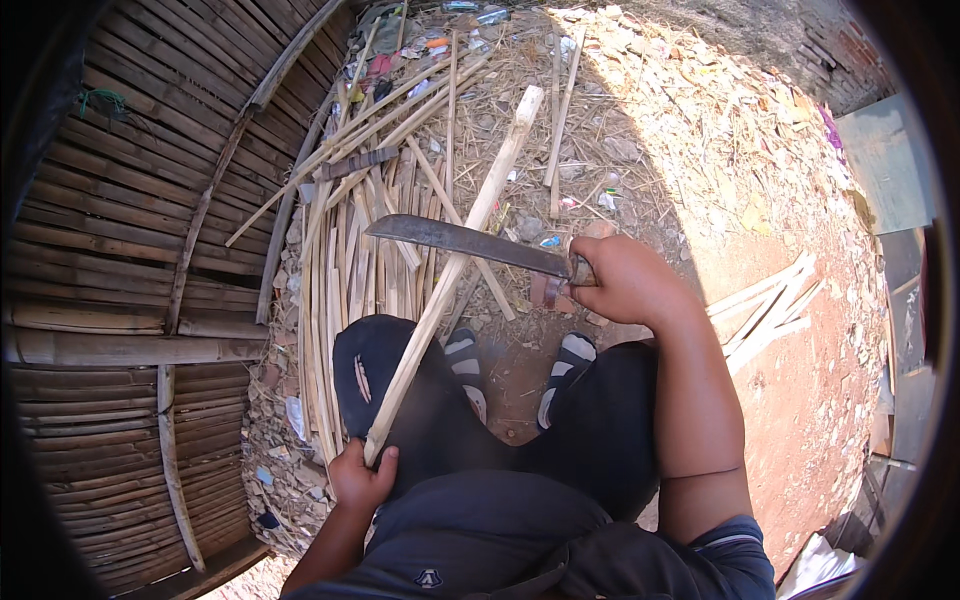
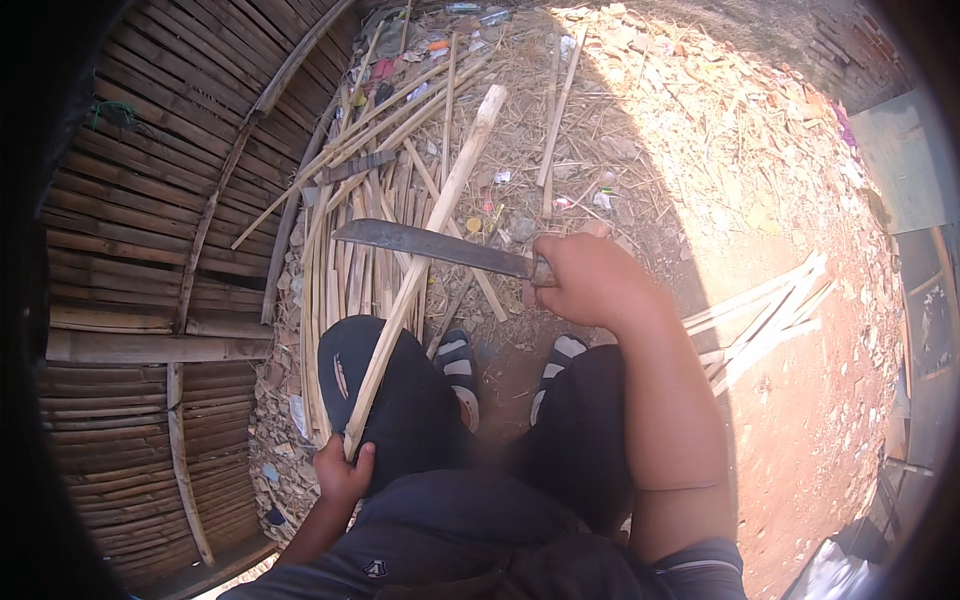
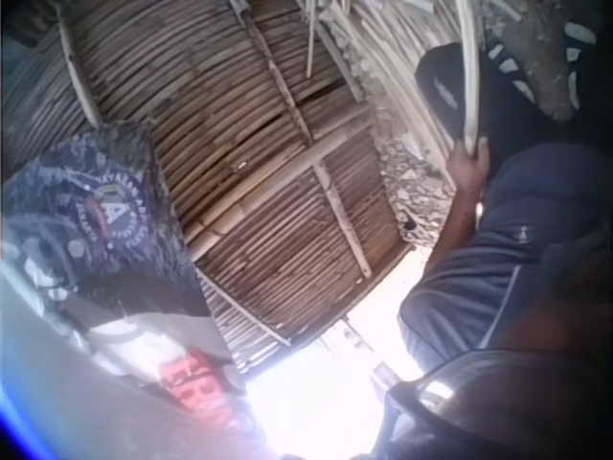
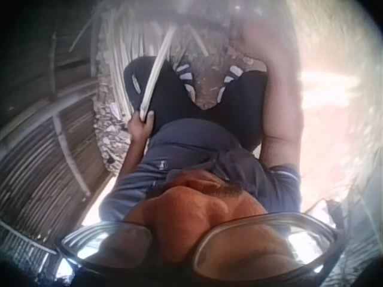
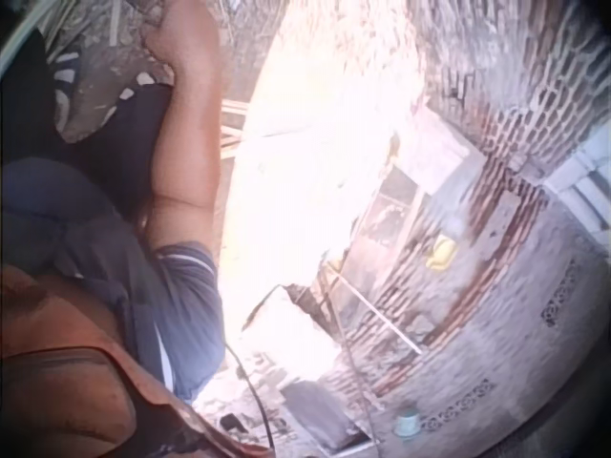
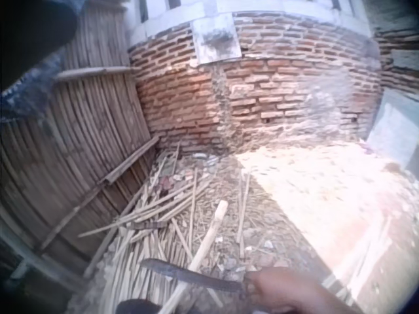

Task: The person uses a knife to shave a bamboo strip, repeatedly drawing the blade along the wood while sitting in an outdoor workshop filled with wood shavings.

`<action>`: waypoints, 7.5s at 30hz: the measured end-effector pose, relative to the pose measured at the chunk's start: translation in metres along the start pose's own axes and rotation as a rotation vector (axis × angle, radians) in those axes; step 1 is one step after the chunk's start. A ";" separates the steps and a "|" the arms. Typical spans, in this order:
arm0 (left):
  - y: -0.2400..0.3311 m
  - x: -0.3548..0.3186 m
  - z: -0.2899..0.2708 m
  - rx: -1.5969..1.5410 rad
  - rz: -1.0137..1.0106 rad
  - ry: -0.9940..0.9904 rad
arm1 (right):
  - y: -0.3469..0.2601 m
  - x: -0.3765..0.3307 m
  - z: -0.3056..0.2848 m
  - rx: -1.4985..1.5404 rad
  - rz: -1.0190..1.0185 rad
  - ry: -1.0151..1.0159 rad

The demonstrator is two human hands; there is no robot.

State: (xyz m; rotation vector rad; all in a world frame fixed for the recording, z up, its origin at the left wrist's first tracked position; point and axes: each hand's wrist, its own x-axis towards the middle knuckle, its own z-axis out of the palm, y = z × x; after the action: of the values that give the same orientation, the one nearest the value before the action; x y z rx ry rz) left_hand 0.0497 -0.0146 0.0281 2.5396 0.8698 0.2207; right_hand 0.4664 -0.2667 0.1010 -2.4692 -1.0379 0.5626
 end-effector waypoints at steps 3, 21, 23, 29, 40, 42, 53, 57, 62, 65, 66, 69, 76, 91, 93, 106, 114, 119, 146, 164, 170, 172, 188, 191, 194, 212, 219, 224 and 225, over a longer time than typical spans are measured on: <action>-0.001 -0.007 0.002 -0.029 -0.008 0.037 | -0.011 0.001 -0.007 -0.005 0.012 -0.032; 0.003 -0.047 -0.012 0.021 -0.050 0.185 | -0.040 0.015 -0.003 -0.064 -0.383 0.237; 0.000 -0.044 -0.011 0.023 -0.076 0.138 | -0.048 0.007 -0.001 -0.119 -0.301 0.240; -0.001 -0.033 -0.010 -0.081 -0.060 0.071 | -0.051 -0.007 0.000 -0.255 -0.202 0.251; -0.018 -0.024 -0.014 -0.113 0.010 -0.059 | -0.058 -0.034 0.007 -0.297 -0.446 0.291; -0.018 -0.019 -0.004 -0.221 0.000 -0.016 | -0.040 -0.037 0.003 -0.289 -0.322 0.352; -0.018 -0.019 -0.002 -0.045 -0.037 0.089 | -0.075 0.006 0.034 -0.352 -0.592 0.223; -0.012 -0.020 -0.001 -0.030 -0.045 0.105 | -0.055 0.017 0.027 -0.328 -0.371 0.267; -0.001 -0.011 -0.005 0.000 -0.040 0.060 | -0.030 0.010 0.013 -0.316 -0.322 0.281; -0.002 -0.010 -0.005 0.005 -0.032 0.057 | -0.040 0.005 0.023 -0.282 -0.465 0.247; -0.002 -0.010 -0.004 0.002 -0.028 0.061 | -0.043 0.006 0.028 -0.309 -0.501 0.222; 0.001 -0.012 -0.006 0.007 -0.068 0.044 | -0.056 0.009 0.038 -0.370 -0.594 0.173; 0.009 -0.011 -0.009 0.049 -0.011 0.057 | -0.027 0.014 0.003 -0.341 -0.193 0.232; 0.023 -0.003 -0.014 -0.111 -0.030 0.049 | -0.025 0.011 0.014 -0.330 -0.306 0.374; 0.024 0.002 -0.009 -0.020 -0.013 0.071 | -0.023 0.011 0.012 -0.266 -0.207 0.426; 0.022 -0.002 -0.007 -0.008 0.011 0.099 | -0.034 0.015 0.026 -0.296 -0.419 0.250; 0.020 0.000 -0.009 0.006 0.042 0.089 | -0.024 0.009 0.015 -0.234 -0.239 0.345; 0.017 -0.002 -0.008 0.039 0.050 0.111 | -0.050 0.014 0.040 -0.292 -0.468 0.185; 0.018 0.000 -0.006 0.023 0.024 0.093 | -0.034 0.032 0.037 -0.197 -0.346 0.109; 0.018 -0.002 -0.004 0.040 0.026 0.118 | -0.039 0.029 0.034 -0.191 -0.297 0.144; 0.024 0.002 -0.006 0.054 0.012 0.093 | -0.006 0.028 0.030 -0.118 -0.135 0.374; 0.022 0.001 -0.005 0.042 0.013 0.095 | -0.013 0.027 0.029 -0.129 -0.169 0.334; 0.024 0.001 -0.009 0.067 0.008 0.071 | -0.009 0.031 0.028 -0.093 -0.087 0.284; 0.023 0.002 -0.008 0.044 0.003 0.065 | -0.008 0.028 0.027 -0.088 -0.083 0.284; 0.019 0.001 -0.004 0.033 0.012 0.088 | -0.017 0.031 0.032 -0.127 -0.195 0.239; 0.024 0.002 -0.008 0.032 0.010 0.067 | -0.016 0.028 0.028 -0.105 -0.125 0.217; 0.025 0.002 -0.009 0.032 0.009 0.066 | -0.019 0.037 0.046 -0.157 -0.212 0.128; 0.023 0.002 -0.008 0.026 0.003 0.063 | -0.024 0.036 0.046 -0.204 -0.277 0.109; 0.024 0.002 -0.009 0.018 -0.004 0.057 | -0.024 0.035 0.046 -0.194 -0.277 0.113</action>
State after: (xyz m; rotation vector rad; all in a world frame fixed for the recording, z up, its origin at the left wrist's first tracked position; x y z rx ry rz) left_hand 0.0623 -0.0273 0.0470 2.5590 0.9017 0.2868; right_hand 0.4522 -0.2161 0.0675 -2.4252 -1.4145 0.2420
